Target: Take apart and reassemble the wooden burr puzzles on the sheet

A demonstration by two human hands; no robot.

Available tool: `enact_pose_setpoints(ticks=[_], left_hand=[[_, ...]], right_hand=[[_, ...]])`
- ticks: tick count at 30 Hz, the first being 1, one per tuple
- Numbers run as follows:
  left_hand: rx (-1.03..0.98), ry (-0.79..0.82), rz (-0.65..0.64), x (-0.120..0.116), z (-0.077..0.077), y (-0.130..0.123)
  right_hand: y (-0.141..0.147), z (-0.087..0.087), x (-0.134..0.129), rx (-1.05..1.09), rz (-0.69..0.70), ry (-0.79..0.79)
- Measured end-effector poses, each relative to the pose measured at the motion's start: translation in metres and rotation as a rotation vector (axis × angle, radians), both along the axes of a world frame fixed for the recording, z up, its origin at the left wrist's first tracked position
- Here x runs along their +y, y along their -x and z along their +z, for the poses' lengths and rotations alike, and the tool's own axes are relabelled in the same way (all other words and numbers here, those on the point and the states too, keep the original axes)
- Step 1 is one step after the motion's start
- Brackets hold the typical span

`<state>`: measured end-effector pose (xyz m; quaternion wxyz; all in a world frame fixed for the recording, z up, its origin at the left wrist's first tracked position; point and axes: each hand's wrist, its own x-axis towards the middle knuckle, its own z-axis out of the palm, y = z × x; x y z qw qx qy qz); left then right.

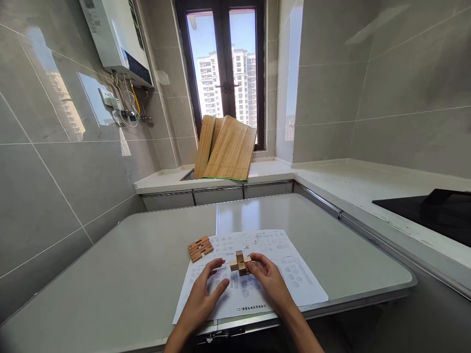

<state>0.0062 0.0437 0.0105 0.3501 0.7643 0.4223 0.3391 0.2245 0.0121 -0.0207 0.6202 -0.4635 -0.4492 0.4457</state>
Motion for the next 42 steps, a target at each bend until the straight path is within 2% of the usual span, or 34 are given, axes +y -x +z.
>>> enact_pose_setpoints(ticks=[4,9,15,22,27,30,35,39,42], left_hand=[[-0.093,0.106,-0.044,-0.002,-0.003,-0.011],[-0.130,0.100,-0.039,-0.006,0.001,-0.013],[-0.248,0.174,-0.003,-0.006,-0.002,-0.010],[-0.204,0.190,-0.026,-0.009,0.000,-0.010],[-0.337,0.218,-0.052,-0.011,-0.002,-0.011],[-0.323,0.176,-0.027,-0.013,0.000,-0.011],[-0.182,0.011,0.081,-0.013,0.000,-0.011],[-0.148,-0.058,0.076,-0.011,-0.007,-0.010],[-0.125,-0.120,0.046,-0.010,-0.009,-0.011]], right_hand=[[0.013,0.004,-0.002,0.029,0.155,-0.013],[0.020,0.007,-0.003,-0.027,0.286,0.007],[0.020,0.007,-0.003,-0.128,0.296,0.045],[0.017,0.006,-0.006,-0.035,0.345,0.002],[0.019,0.006,-0.006,-0.079,0.339,-0.015],[0.021,0.007,-0.006,-0.100,0.314,-0.045],[0.021,0.002,-0.004,-0.129,0.232,-0.014],[0.022,-0.003,-0.002,-0.143,0.211,-0.024],[0.023,-0.002,-0.003,-0.147,0.264,-0.043]])
